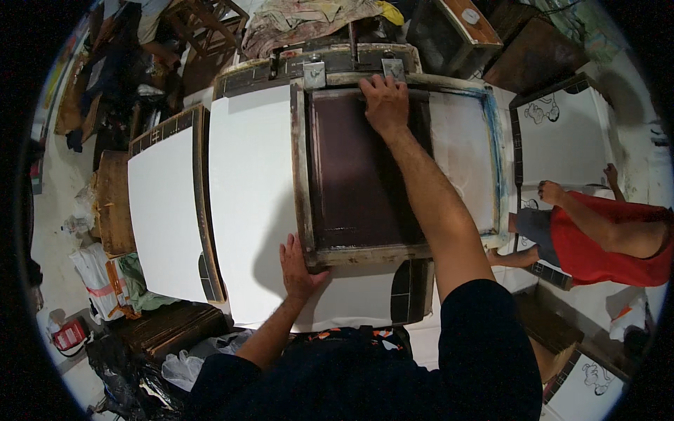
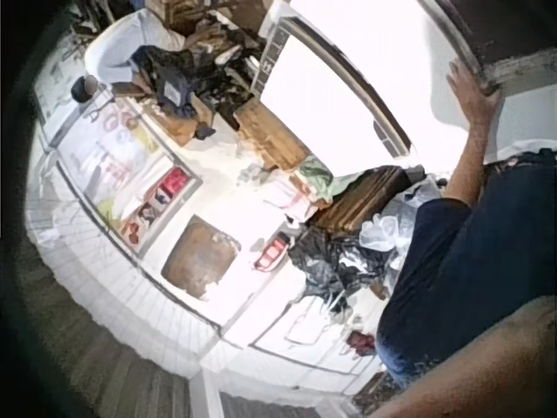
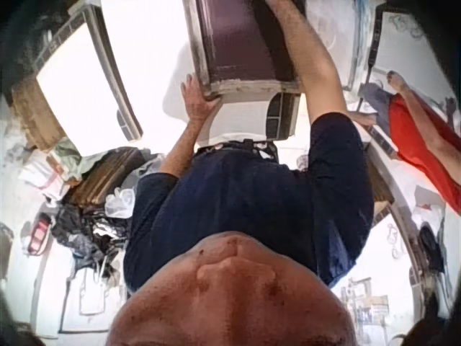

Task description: The person performs screen printing by placing a screen frame over a white sheet, applying dark ink with a squeegee, and pulling the ink across the screen to transfer a design. The person repeats this process on multiple sheets, lifting and repositioning the screen between prints.

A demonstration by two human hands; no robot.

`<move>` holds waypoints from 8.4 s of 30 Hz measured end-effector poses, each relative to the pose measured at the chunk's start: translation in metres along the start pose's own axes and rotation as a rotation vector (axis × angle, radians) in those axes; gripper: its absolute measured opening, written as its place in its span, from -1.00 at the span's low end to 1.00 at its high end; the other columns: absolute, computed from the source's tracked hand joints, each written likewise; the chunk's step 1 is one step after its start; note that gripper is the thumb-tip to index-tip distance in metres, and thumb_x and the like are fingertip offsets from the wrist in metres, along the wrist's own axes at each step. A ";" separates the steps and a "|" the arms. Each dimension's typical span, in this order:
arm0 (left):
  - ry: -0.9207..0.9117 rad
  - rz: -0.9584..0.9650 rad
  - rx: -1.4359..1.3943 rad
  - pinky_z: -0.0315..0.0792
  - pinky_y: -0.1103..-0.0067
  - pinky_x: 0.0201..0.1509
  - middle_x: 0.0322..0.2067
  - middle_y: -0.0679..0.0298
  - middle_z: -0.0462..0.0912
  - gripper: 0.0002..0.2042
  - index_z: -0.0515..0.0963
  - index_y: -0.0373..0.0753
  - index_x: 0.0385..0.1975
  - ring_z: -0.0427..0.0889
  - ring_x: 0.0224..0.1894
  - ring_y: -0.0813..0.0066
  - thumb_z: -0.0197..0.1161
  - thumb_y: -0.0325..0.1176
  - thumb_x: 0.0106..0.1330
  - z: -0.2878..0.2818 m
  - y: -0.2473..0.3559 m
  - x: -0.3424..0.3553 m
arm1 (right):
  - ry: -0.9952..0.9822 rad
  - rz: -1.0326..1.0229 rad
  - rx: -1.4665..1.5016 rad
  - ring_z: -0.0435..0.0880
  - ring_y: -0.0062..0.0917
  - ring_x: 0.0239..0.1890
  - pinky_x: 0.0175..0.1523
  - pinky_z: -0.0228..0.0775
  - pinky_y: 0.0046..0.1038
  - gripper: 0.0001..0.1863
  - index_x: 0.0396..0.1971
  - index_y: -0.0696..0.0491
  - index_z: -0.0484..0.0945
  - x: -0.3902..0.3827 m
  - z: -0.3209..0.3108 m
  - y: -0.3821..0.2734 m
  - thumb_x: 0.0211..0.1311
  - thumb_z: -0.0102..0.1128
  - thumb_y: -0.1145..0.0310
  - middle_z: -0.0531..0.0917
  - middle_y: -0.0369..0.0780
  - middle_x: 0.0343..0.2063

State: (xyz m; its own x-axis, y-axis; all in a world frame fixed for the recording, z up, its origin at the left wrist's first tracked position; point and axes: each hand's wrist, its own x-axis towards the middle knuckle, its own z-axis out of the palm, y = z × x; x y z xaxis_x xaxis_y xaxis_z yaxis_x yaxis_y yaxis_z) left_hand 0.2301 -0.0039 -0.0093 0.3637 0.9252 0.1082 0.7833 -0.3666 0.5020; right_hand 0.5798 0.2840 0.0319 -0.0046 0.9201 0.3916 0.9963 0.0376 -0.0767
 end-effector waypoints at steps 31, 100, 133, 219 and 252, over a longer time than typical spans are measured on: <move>0.059 0.063 0.000 -0.08 -0.04 0.61 0.46 -0.11 0.23 0.18 0.04 -0.44 0.50 0.14 0.56 -0.06 0.67 -0.11 -0.08 0.004 -0.002 0.002 | -0.246 0.035 0.100 0.54 -0.32 -0.01 0.12 0.30 -0.17 -0.38 -0.06 -0.12 0.60 -0.229 -0.127 -0.094 -0.29 0.57 0.41 0.55 -0.29 -0.15; 0.500 -0.111 -0.487 0.58 0.32 0.17 0.12 -0.03 0.70 -0.41 0.48 -0.33 0.32 0.73 0.09 0.18 0.42 -0.20 0.35 -0.201 -0.082 0.129 | 0.314 0.120 -0.233 0.74 -0.20 0.10 0.22 0.51 -0.29 -0.10 0.13 0.13 0.69 0.024 -0.400 -0.007 0.05 0.44 -0.39 0.75 0.02 0.02; 0.060 0.097 -0.006 0.03 -0.02 0.57 0.34 -0.11 0.43 -0.33 0.37 -0.22 0.42 0.27 0.48 -0.13 0.30 -0.15 0.30 -0.041 -0.035 -0.086 | 0.172 0.209 -0.037 0.75 -0.22 -0.22 -0.04 0.52 -0.25 -0.18 -0.23 0.14 0.75 0.081 -0.455 -0.060 0.06 0.30 -0.47 0.78 -0.03 -0.29; -0.023 -0.050 -0.002 -0.05 -0.04 0.61 0.42 -0.15 0.28 0.24 0.05 -0.47 0.49 0.16 0.56 -0.06 0.69 -0.07 -0.17 0.002 0.006 0.001 | 0.032 -0.092 0.085 0.63 -0.28 -0.04 0.08 0.37 -0.16 -0.67 -0.11 -0.09 0.63 0.015 -0.010 -0.007 0.09 0.46 0.35 0.68 -0.28 -0.19; 0.054 0.034 -0.078 -0.10 0.00 0.62 0.46 -0.08 0.22 0.12 0.03 -0.38 0.52 0.12 0.57 0.00 0.61 -0.26 -0.04 0.006 -0.002 0.000 | -0.274 0.046 0.103 0.52 -0.31 0.03 0.22 0.28 -0.11 -0.37 -0.01 -0.09 0.59 -0.287 -0.137 -0.112 -0.24 0.59 0.42 0.55 -0.30 -0.12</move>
State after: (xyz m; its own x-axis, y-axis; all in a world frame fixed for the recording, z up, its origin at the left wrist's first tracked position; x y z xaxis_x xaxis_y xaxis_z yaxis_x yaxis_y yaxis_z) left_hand 0.2321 -0.0036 -0.0151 0.3602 0.9169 0.1718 0.7283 -0.3915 0.5624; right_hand 0.4810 -0.0379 0.0531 0.0035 0.9923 0.1241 0.9822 0.0198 -0.1866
